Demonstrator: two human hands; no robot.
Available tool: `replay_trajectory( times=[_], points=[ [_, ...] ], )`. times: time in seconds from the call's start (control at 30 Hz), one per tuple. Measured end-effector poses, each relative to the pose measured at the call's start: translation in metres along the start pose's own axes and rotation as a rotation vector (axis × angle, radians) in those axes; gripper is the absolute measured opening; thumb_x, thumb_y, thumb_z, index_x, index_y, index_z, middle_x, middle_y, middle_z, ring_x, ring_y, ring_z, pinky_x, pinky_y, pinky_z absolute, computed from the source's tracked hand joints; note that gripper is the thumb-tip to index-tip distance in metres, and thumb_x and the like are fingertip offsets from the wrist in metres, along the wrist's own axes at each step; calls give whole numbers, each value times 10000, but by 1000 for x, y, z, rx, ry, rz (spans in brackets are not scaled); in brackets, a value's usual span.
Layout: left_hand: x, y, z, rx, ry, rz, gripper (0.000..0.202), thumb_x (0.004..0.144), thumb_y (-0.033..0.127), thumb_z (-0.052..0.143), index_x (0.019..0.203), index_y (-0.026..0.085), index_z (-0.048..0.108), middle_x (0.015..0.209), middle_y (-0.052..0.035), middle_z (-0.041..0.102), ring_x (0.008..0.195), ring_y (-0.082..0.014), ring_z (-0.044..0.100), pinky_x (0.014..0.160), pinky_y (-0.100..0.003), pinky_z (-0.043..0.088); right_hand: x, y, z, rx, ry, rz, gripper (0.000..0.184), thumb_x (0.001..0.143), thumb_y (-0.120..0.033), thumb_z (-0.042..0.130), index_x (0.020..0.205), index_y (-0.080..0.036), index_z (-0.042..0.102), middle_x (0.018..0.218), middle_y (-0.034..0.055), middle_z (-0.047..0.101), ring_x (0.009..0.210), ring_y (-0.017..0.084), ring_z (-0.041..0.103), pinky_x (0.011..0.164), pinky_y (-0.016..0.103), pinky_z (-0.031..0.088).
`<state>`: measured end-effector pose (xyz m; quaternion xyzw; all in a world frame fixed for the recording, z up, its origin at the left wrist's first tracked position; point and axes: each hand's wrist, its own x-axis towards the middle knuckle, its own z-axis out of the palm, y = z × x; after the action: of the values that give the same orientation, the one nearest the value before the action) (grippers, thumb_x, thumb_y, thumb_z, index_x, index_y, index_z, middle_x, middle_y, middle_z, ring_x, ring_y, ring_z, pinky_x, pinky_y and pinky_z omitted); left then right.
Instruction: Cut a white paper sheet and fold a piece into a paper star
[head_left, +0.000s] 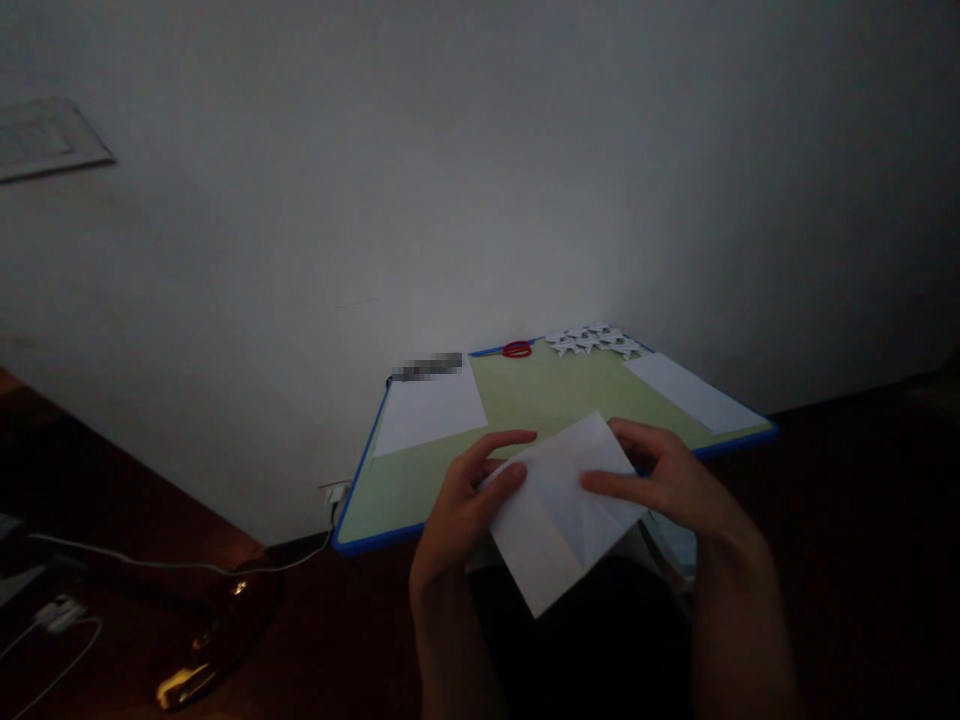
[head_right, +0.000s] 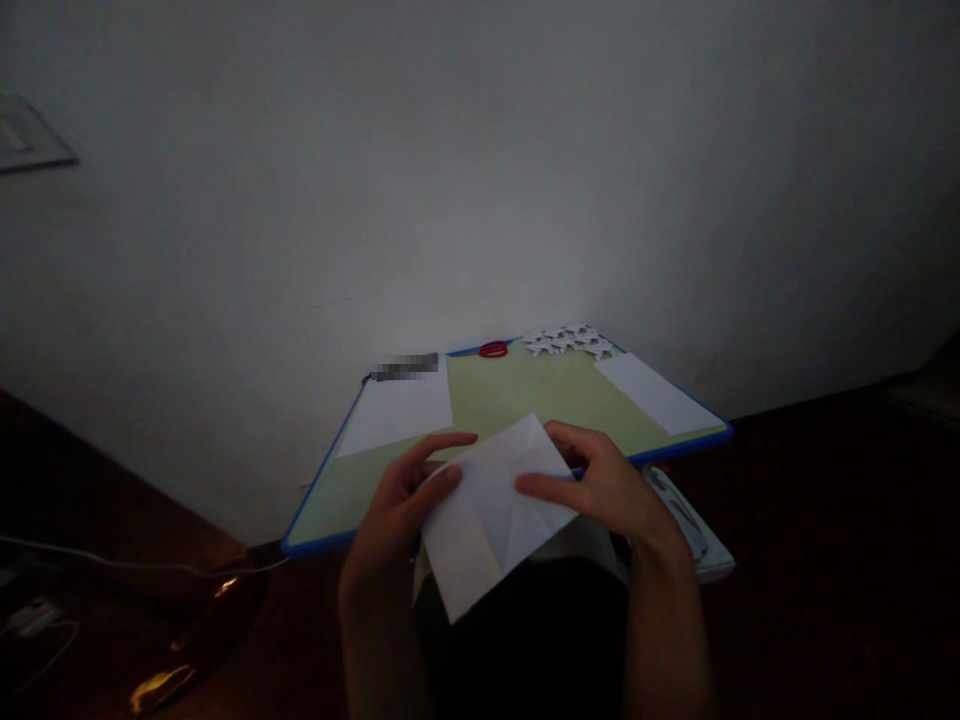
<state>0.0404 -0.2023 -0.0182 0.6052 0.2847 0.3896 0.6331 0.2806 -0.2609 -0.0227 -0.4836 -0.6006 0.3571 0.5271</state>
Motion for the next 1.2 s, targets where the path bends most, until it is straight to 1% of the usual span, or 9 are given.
replay_trajectory(
  times=[0.27, 0.43, 0.63, 0.7, 0.8, 0.87, 1.0, 1.07, 1.2],
  points=[
    [-2, 0, -6, 175, -74, -29, 487, 916, 449, 769, 1356, 264, 674, 858, -59, 770, 640, -166, 696, 508, -205, 490, -2, 9, -12, 17, -169, 25, 441, 823, -415, 874, 1224, -245, 804, 1145, 77, 829, 1022, 279, 780, 858, 388, 645],
    [-4, 1, -7, 304, -88, -13, 476, 937, 444, 745, 1378, 280, 670, 881, -62, 778, 704, -196, 730, 537, -229, 518, -5, 10, -16, 11, -316, 19, 337, 905, -432, 781, 1186, -249, 821, 1134, 70, 833, 1034, 270, 779, 894, 392, 632],
    [-2, 1, -5, 333, -72, 43, 457, 910, 437, 786, 1325, 265, 701, 753, -16, 728, 666, -177, 693, 557, -237, 499, 2, 14, -3, -11, -171, 137, 287, 748, -416, 902, 931, -203, 842, 936, 63, 844, 822, 243, 771, 709, 329, 614],
    [2, 2, -2, 307, 45, 168, 406, 936, 431, 757, 1301, 260, 707, 857, -38, 765, 784, -191, 726, 683, -274, 556, 5, 16, 2, 18, -66, 113, 279, 738, -423, 900, 877, -191, 832, 888, 64, 839, 760, 229, 753, 652, 310, 593],
    [11, 3, 4, 302, 389, 470, 346, 982, 430, 689, 1281, 256, 697, 1241, -95, 749, 1129, -234, 703, 941, -354, 566, 9, 16, 5, 82, 166, 43, 298, 751, -461, 879, 826, -179, 817, 842, 65, 828, 712, 218, 731, 598, 293, 566],
    [14, 4, 9, 296, 605, 613, 325, 985, 423, 680, 1257, 247, 688, 1333, -97, 696, 1196, -241, 663, 969, -367, 558, 10, 15, 6, 120, 348, 10, 320, 754, -481, 875, 811, -173, 810, 825, 67, 826, 693, 218, 725, 580, 293, 559],
    [9, 8, 19, 267, 849, 640, 238, 998, 422, 648, 879, 217, 674, 874, -11, 677, 838, -176, 638, 779, -288, 530, 13, 13, 8, 217, 650, -32, 346, 739, -472, 902, 885, -174, 805, 867, 74, 840, 710, 242, 748, 597, 324, 589],
    [4, 11, 24, 288, 730, 519, 475, 1026, 494, 577, 648, 207, 592, 659, 0, 603, 671, -156, 575, 685, -272, 489, 15, 12, 12, 283, 721, -65, 376, 730, -450, 922, 966, -184, 799, 952, 83, 849, 768, 256, 771, 643, 346, 617],
    [3, 13, 36, 346, 138, 143, 622, 968, 669, 577, 653, 154, 725, 600, -64, 684, 565, -168, 618, 574, -275, 493, 19, 11, 21, 351, 746, -113, 425, 723, -428, 938, 1039, -191, 781, 1053, 103, 844, 860, 279, 788, 737, 393, 650]
  ],
)
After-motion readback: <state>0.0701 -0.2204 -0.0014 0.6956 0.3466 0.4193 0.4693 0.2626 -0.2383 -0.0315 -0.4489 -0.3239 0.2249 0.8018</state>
